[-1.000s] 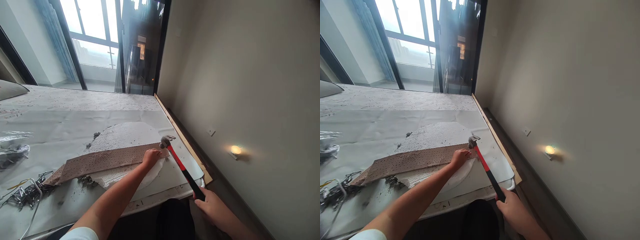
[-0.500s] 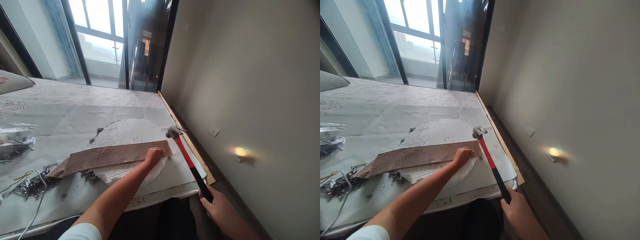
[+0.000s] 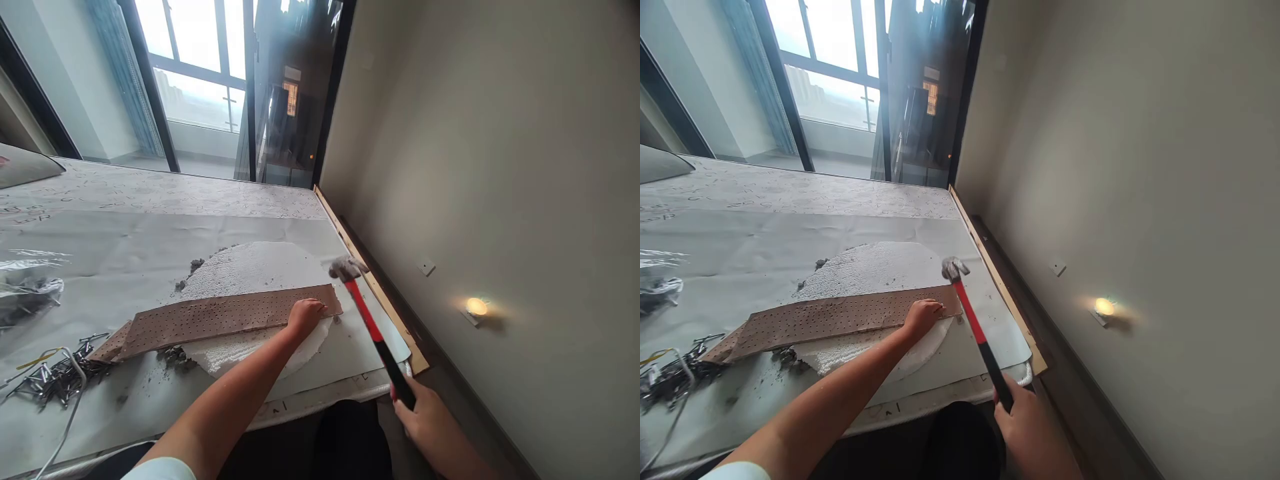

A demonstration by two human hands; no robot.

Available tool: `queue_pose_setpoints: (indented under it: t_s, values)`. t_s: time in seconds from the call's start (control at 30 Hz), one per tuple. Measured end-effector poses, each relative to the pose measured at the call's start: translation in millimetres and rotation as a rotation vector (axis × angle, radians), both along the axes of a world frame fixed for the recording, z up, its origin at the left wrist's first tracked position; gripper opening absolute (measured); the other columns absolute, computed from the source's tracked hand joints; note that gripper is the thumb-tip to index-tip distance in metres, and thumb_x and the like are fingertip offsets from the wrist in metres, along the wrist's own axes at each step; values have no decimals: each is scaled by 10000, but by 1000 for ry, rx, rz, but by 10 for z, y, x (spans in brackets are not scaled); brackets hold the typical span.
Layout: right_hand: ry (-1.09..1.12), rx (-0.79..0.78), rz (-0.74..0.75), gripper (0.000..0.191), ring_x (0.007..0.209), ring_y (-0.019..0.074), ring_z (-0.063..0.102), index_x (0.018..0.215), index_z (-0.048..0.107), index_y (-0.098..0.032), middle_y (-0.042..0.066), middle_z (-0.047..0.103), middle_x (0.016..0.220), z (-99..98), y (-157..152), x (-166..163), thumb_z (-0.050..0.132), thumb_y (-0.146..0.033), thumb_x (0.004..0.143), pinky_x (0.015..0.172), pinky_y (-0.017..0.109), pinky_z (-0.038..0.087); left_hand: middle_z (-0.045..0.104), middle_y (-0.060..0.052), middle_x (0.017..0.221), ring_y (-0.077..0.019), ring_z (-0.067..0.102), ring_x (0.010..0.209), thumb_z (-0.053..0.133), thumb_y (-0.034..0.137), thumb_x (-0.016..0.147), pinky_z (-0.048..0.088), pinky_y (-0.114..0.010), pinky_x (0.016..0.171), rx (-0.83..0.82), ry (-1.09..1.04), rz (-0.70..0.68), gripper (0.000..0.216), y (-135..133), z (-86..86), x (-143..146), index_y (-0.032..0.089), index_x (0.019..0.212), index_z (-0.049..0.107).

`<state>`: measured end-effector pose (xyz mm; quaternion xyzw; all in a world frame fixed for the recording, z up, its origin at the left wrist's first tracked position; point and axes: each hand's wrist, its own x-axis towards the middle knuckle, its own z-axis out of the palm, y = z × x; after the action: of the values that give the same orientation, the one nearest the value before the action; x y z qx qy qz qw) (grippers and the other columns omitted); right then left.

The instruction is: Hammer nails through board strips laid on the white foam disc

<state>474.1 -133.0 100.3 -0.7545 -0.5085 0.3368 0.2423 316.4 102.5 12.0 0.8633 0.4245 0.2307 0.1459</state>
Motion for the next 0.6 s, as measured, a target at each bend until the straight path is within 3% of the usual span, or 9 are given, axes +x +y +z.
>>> queue_pose_setpoints:
  t_s: [0.1,0.23,0.47,0.6]
  values:
    - [13,-51,12,70,529,126,449,664,515,-184,-15,499,583,-66,-6,-45,446,-177,660,532,226,341,634,-34,672,-125,541,621,479,287,863,323,-231,583,9,15,-3,325,-3,1,-5,151,661,694]
    - [7,-12,-9,79,472,115,398,721,525,-195,-44,441,539,-3,-36,-17,456,-231,706,488,228,307,638,-43,683,-126,539,632,462,288,872,334,-233,601,6,-3,-6,340,1,7,-3,145,670,694]
    - [12,-10,-28,105,538,132,488,690,533,-176,-10,525,587,-105,0,-61,437,-143,667,542,229,363,642,-55,686,-134,552,636,489,284,857,336,-241,602,-37,-49,-11,314,16,-10,-5,144,671,701]
    - [15,0,-13,129,544,138,501,765,555,-171,-1,560,617,-60,-22,-45,440,-201,715,523,230,358,647,-59,692,-139,560,641,476,305,865,341,-241,602,-8,-25,-7,333,19,-18,-7,149,679,705]
